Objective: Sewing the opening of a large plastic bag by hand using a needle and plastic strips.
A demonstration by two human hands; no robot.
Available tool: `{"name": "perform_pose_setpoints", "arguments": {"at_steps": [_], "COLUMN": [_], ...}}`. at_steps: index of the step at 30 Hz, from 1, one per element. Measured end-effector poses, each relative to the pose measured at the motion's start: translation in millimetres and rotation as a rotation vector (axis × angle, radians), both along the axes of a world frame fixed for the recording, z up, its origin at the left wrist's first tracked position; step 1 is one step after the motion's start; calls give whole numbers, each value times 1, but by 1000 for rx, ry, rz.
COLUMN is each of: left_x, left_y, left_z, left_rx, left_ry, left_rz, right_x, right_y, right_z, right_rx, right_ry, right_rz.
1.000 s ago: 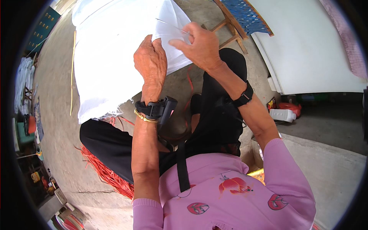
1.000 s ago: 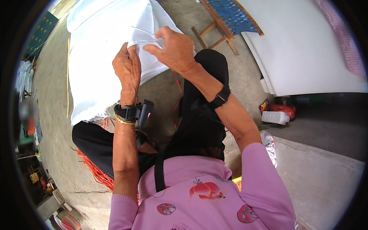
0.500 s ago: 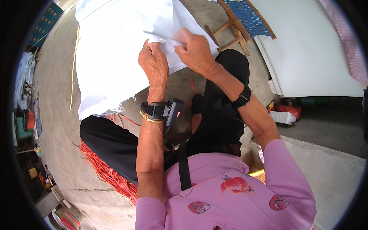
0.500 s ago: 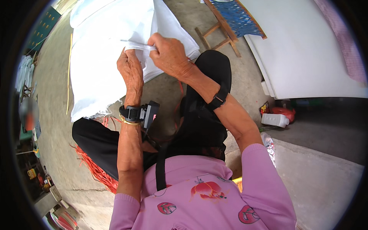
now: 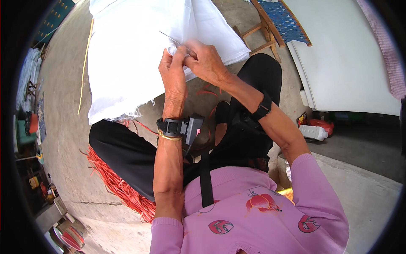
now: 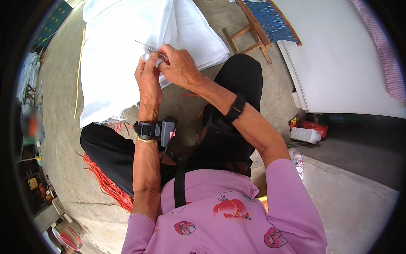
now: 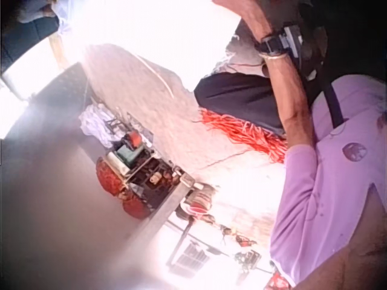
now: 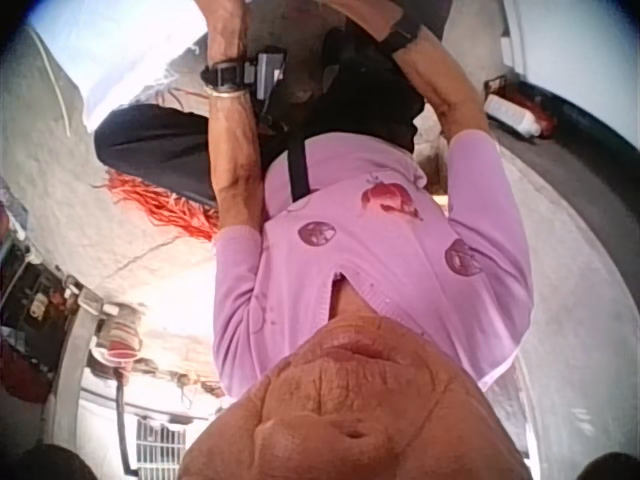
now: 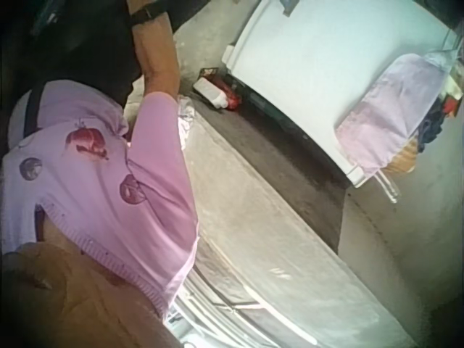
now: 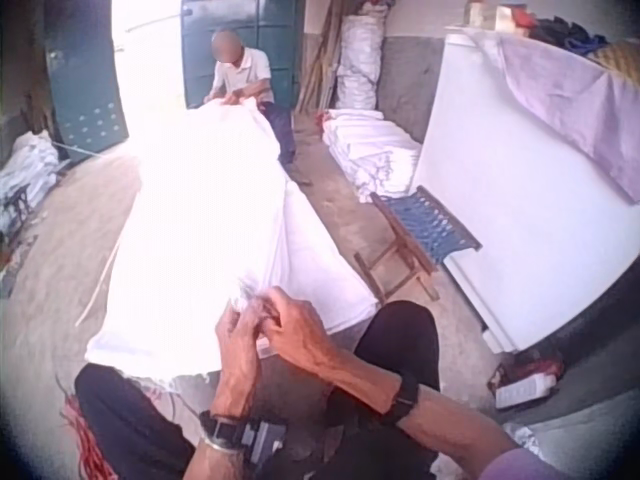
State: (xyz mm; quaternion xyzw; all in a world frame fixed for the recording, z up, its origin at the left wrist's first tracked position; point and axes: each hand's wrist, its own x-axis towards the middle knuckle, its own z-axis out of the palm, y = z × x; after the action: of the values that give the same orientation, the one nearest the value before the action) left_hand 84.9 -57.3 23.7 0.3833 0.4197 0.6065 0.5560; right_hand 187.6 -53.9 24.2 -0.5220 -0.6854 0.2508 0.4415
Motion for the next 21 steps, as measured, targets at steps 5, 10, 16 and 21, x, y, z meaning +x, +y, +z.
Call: {"name": "perform_pose_setpoints", "arguments": {"at_steps": [5,10,16,21], "left_x": [-1,-4,-2,-4], "left_y": [2,4,1,1], "left_z": [-9,-14,-18,-22], "left_rx": [-59,-23,49,109], "left_ry": [31,96,227,292], "left_rz": [78,163,201,217], "right_x": [3,25,40,43], "right_y": [1,0,-7,-9], "right_z": [-1,7,11,12], "right_rx": [-27,42,167,188], "right_ry": [-41,-231,-400,-464], "right_rz": [62,-7,-51,-59]}}
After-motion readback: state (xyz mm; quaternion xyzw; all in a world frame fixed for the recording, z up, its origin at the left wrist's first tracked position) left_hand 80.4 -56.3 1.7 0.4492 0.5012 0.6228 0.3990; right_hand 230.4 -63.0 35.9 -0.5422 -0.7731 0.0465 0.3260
